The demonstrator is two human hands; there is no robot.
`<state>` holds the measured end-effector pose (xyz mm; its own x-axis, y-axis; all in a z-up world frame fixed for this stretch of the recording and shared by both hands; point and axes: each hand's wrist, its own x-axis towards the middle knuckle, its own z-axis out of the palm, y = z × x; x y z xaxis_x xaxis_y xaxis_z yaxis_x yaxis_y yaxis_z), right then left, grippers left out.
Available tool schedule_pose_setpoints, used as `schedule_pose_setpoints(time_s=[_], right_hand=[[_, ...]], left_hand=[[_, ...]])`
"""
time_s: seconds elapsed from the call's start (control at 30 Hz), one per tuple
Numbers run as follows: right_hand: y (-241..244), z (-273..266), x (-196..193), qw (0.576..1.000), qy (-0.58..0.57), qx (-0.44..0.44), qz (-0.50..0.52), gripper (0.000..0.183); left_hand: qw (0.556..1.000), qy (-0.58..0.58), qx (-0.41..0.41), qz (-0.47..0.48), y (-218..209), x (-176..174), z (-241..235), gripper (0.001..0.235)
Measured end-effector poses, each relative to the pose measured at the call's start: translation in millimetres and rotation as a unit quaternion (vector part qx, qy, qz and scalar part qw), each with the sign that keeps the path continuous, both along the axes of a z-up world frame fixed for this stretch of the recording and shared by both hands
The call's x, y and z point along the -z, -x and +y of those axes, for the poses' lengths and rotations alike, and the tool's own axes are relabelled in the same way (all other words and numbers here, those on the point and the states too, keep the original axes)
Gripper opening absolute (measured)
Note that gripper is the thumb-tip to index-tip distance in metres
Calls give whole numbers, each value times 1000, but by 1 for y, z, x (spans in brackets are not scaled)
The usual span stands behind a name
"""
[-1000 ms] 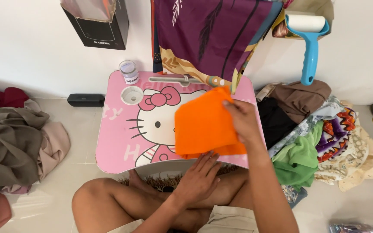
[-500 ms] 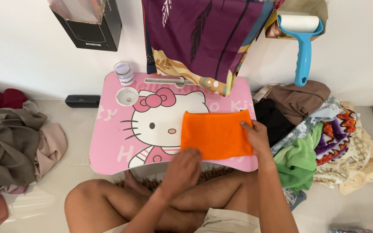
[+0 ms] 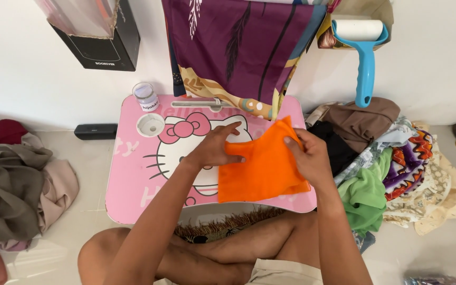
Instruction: The person folds an orange cloth on a pink Hello Kitty lap desk, uses a lint roller to clean the surface, then places the folded cloth into a clear plastic bag and seals it.
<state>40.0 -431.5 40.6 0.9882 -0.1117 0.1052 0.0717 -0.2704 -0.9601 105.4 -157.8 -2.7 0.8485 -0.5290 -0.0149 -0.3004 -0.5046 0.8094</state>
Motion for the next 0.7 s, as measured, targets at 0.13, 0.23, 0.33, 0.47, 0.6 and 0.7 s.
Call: schedule_pose_setpoints(time_s=[0.13,0.23,0.33,0.47,0.6,0.7], right_hand=[[-4,39,-51,994,44,-80,-54,15],[-4,70,-84,985,63,-136,-86,12],[-8,84,-98,980,60,-167,-90,12],[-6,85,-110,983,58,-155,-83,12],[-7,77,-110,989,36,-129,-66,11],[-9,75,-115,988,44,-130,-73,10]], left_hand=[[997,69,16,41,-7,1,2,118],[987,128,23,96,-13,9,2,123],[976,175,10,126,-27,37,6,96],[968,197,7,157,-30,62,12,56],[959,235,6,158,-7,17,19,58],[957,257,4,131,-6,31,19,56]])
